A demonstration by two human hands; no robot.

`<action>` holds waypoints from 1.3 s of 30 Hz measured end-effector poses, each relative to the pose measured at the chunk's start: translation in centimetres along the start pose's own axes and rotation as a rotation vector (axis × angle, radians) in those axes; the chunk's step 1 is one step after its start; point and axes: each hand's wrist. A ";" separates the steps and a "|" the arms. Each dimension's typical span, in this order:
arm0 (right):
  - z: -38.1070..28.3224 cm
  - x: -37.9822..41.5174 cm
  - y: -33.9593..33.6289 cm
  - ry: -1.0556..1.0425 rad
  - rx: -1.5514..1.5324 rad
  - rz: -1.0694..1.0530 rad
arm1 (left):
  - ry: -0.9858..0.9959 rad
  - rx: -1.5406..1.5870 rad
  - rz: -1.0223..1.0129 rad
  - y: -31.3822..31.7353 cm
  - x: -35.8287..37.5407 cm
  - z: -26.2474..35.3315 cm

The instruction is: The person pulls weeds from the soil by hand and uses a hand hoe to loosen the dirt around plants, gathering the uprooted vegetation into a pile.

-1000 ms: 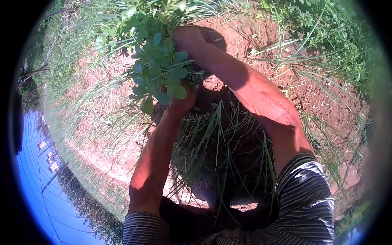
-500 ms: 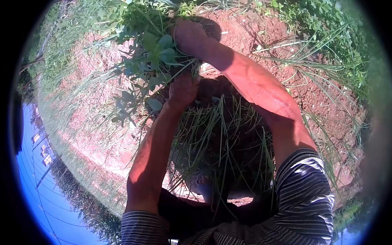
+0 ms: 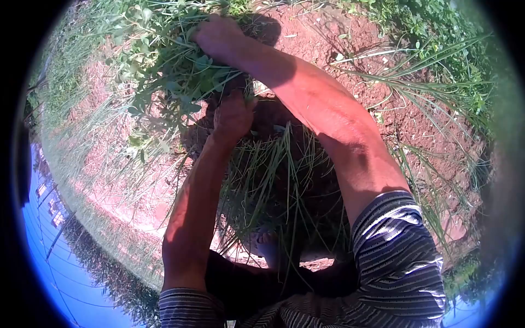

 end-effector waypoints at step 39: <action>2.6 2.1 -0.7 -0.199 0.171 -0.165 | -0.058 -0.088 0.052 2.4 -0.4 -2.2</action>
Point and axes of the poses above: each hand's wrist, its own x-axis away from the middle knuckle, its own y-axis out of the palm, z = x × y, and after that the axes turned 15 degrees about y, right-handed
